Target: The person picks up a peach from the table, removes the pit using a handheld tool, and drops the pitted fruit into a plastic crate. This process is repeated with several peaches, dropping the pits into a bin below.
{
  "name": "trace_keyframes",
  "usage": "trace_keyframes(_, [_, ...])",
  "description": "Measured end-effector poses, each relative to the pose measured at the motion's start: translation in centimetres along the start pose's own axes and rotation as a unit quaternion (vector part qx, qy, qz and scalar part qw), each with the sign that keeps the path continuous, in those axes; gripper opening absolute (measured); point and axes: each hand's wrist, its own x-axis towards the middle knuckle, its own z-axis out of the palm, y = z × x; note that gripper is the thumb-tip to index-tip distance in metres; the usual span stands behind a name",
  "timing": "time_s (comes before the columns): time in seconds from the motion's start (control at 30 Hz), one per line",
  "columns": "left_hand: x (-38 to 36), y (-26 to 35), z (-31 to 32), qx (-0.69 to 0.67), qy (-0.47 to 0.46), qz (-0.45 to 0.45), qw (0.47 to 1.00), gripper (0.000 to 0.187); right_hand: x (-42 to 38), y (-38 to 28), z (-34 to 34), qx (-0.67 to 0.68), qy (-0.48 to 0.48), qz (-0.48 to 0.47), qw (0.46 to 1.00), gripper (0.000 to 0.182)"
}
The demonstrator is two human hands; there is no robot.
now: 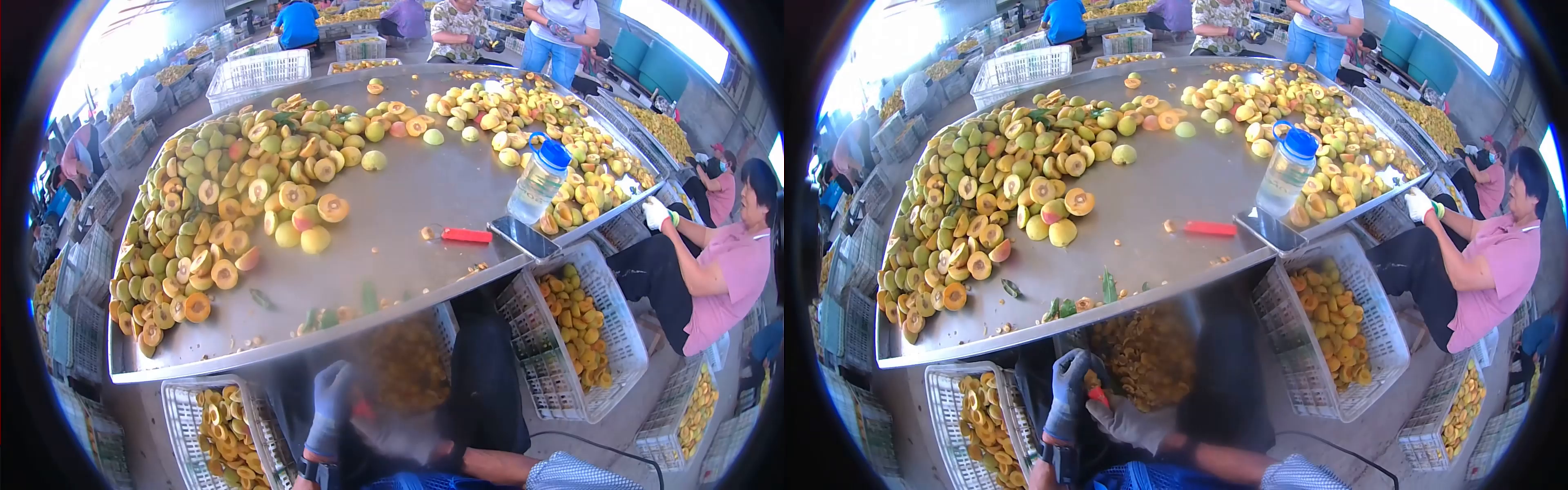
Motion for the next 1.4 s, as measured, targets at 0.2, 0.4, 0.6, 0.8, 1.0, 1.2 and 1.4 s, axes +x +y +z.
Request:
trace_keyframes(0.2, [-0.2,-0.7,0.7,0.057,0.087,0.086,0.991,0.024,-2.1,-2.2,1.1,-0.11,-0.038,0.013,0.993,0.038])
trace_keyframes(0.4, [0.3,-1.0,-1.2,-0.003,-0.012,-0.021,1.0,0.025,1.3,1.3,0.0,-0.043,0.045,-0.006,0.998,0.04])
trace_keyframes(0.6, [-0.5,-0.8,1.2,0.012,0.118,0.066,0.991,0.021,-1.8,-1.7,1.5,-0.118,-0.05,-0.02,0.991,0.043])
trace_keyframes(0.8, [-0.4,0.3,0.1,0.009,0.035,0.067,0.997,0.027,0.7,1.1,0.0,-0.074,-0.015,-0.016,0.997,0.042])
trace_keyframes(1.0, [0.2,-2.0,0.3,-0.057,0.091,0.066,0.992,0.017,-0.1,0.0,-0.5,0.003,0.0,0.012,1.0,0.035])
trace_keyframes(1.2, [0.1,-2.7,0.4,-0.214,0.042,0.05,0.975,0.043,-1.8,-2.2,0.8,-0.302,-0.001,-0.099,0.948,0.031])
trace_keyframes(1.4, [-0.7,0.8,1.7,-0.126,0.066,0.018,0.99,0.054,-0.8,-1.8,-0.7,-0.308,0.049,-0.057,0.948,0.039])
